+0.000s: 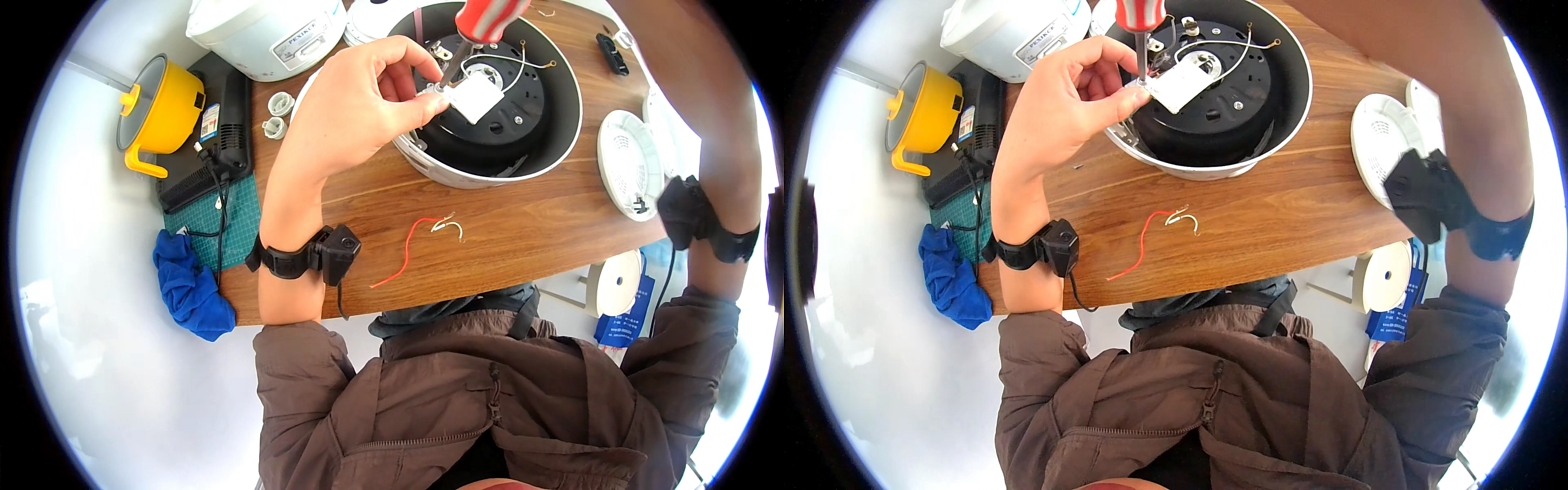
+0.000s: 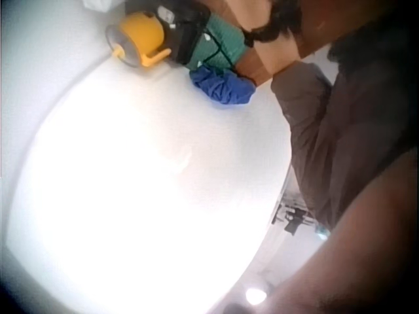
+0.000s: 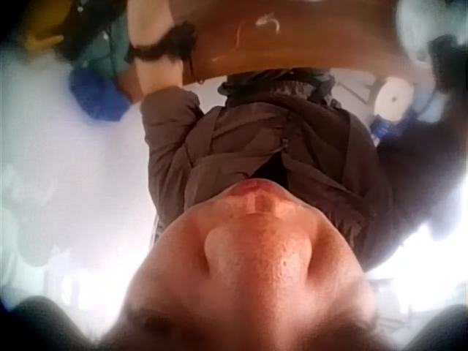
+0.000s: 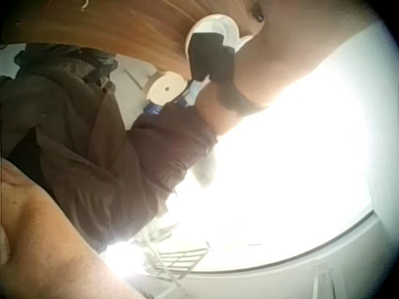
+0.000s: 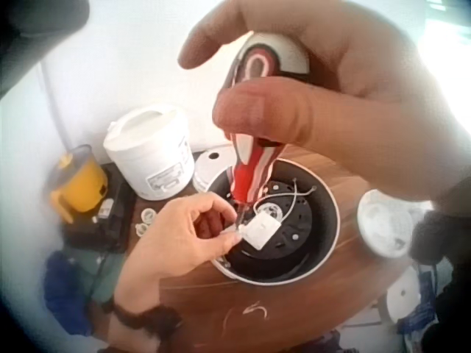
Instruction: The person disassembles a white cylindrical appliance, likely a rice cooker, using a screwdriver to remove screws and separate components. They manipulate internal wires and a metal bracket, then reassemble parts by hand and with the screwdriver.
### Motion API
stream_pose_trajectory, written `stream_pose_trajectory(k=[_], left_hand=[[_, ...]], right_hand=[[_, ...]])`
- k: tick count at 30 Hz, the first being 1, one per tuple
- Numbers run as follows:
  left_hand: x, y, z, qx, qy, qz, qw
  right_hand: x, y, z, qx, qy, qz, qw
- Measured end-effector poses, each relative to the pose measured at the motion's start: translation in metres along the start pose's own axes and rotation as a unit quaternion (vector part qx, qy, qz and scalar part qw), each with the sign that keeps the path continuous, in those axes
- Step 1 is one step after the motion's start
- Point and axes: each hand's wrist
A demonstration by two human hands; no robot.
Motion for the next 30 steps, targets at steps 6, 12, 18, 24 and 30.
stream_pose_trajectory(k=[6,12,18,24,30], left_hand=[[0.002,-0.003,0.000,0.008,-0.012,-0.001,1.000],[0.000,-0.003,0.005,-0.019,-0.014,-0.004,1.000],[0.001,-0.006,0.002,-0.001,-0.022,-0.006,1.000],[-0.002,-0.003,0.004,-0.006,-0.035,-0.008,0.999],[0.002,-0.005,0.000,-0.021,-0.030,0.004,0.999]], right_hand=[[-0.006,0.015,0.000,0.000,-0.013,-0.003,1.000],[-0.010,0.022,-0.004,0.011,-0.015,0.000,1.000],[-0.011,0.026,-0.005,0.002,-0.021,0.000,1.000],[-0.010,0.022,-0.008,0.010,-0.018,0.007,1.000],[-0.013,0.031,-0.012,0.015,-0.038,0.015,0.999]])
Point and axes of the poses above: each hand's wrist, its own x-axis away from the middle knuckle, its own y-axis out of the palm, z = x × y, and after that the axes turned 14 degrees about x, right-handed
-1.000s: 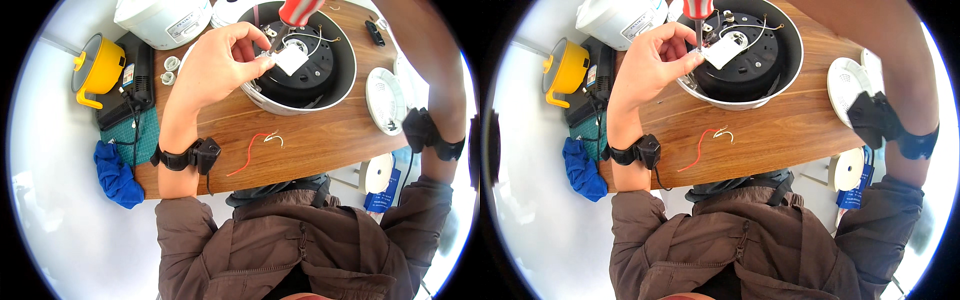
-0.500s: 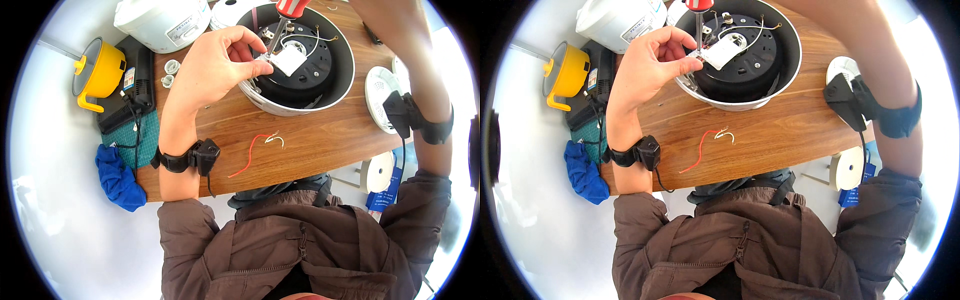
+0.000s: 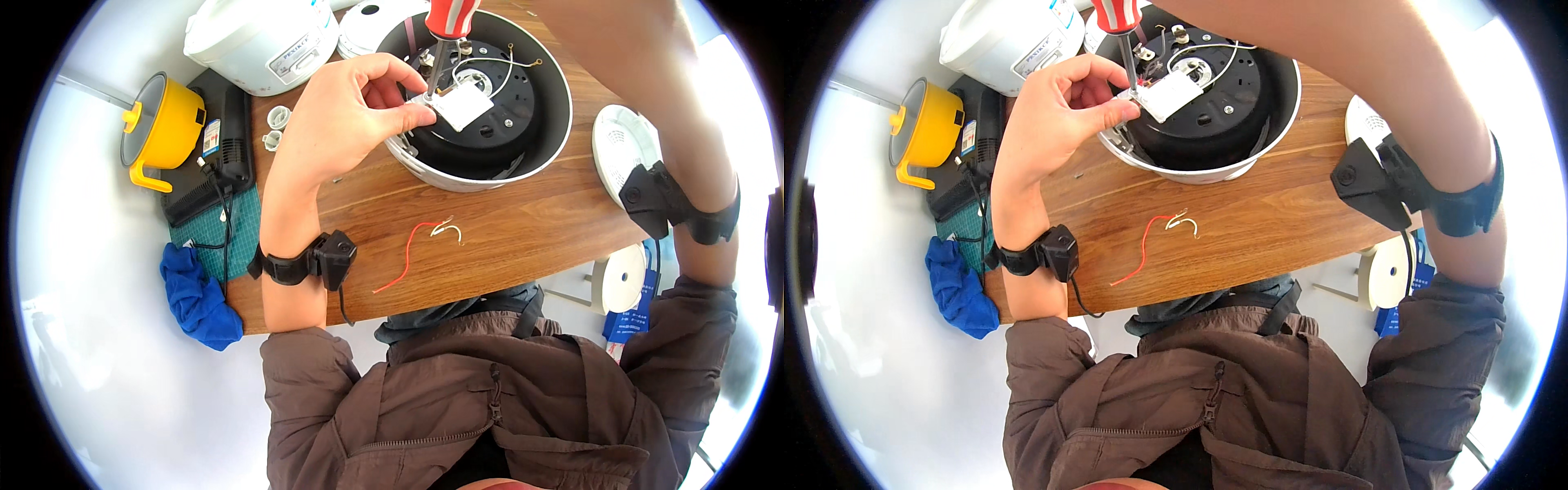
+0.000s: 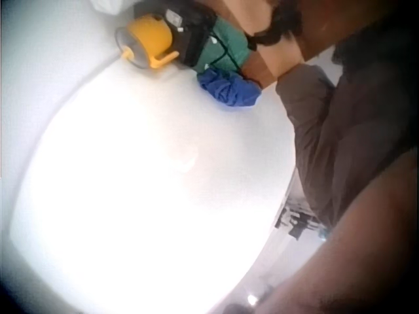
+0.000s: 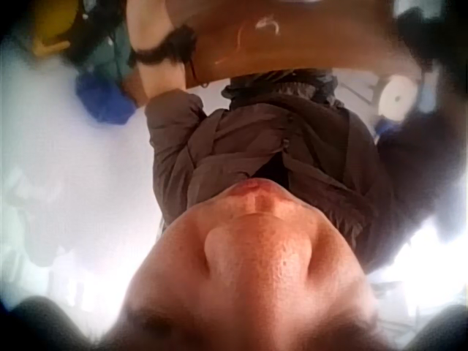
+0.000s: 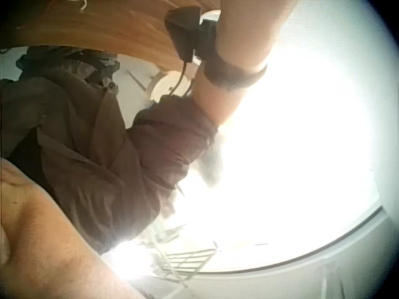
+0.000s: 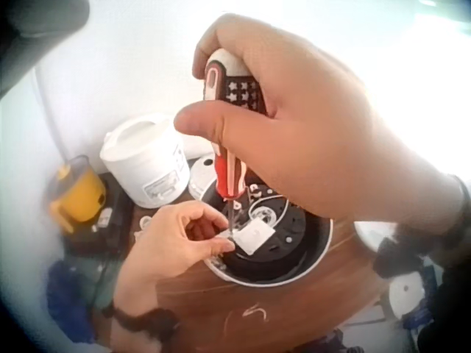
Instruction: The person disassembles a white cylindrical appliance, likely a rice cooker, using a screwdriver to remove screws and separate components. They manipulate internal wires and a metal bracket, then reassemble parts by hand and with the screwdriver.
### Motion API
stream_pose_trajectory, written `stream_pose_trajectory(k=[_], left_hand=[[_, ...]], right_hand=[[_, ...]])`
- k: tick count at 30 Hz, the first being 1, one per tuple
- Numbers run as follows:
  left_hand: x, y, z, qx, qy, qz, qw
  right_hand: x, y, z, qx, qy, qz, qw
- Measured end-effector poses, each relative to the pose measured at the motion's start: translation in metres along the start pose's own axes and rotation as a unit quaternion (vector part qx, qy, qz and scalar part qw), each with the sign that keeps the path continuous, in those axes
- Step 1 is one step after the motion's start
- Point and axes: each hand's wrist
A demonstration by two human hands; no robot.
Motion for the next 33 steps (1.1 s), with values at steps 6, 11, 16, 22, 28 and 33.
stream_pose_trajectory(k=[6,11,16,22,28,33], left_hand=[[-0.001,0.004,0.003,0.025,-0.009,0.000,1.000],[-0.003,0.004,0.004,0.025,0.013,-0.016,0.999],[0.004,-0.005,0.001,0.015,0.002,-0.031,0.999],[-0.003,0.000,0.005,0.062,-0.032,-0.027,0.997],[-0.001,0.002,0.005,0.020,-0.014,-0.004,1.000],[-0.001,-0.001,0.005,0.070,-0.031,-0.012,0.997]], right_hand=[[-0.002,-0.004,0.003,0.037,-0.020,0.008,0.999],[-0.007,-0.018,0.001,-0.272,0.092,-0.003,0.958],[0.000,-0.007,0.001,-0.211,0.097,0.023,0.972],[0.004,-0.007,0.001,-0.172,0.122,0.048,0.976],[0.004,-0.004,0.000,-0.146,0.136,0.100,0.975],[0.002,-0.012,0.000,-0.053,0.121,0.130,0.983]])
Point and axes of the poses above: each hand's wrist, its own x-axis away from the middle knuckle, its own y-axis out of the palm, z = x × y, and after that the axes turned 14 degrees about x, right-handed
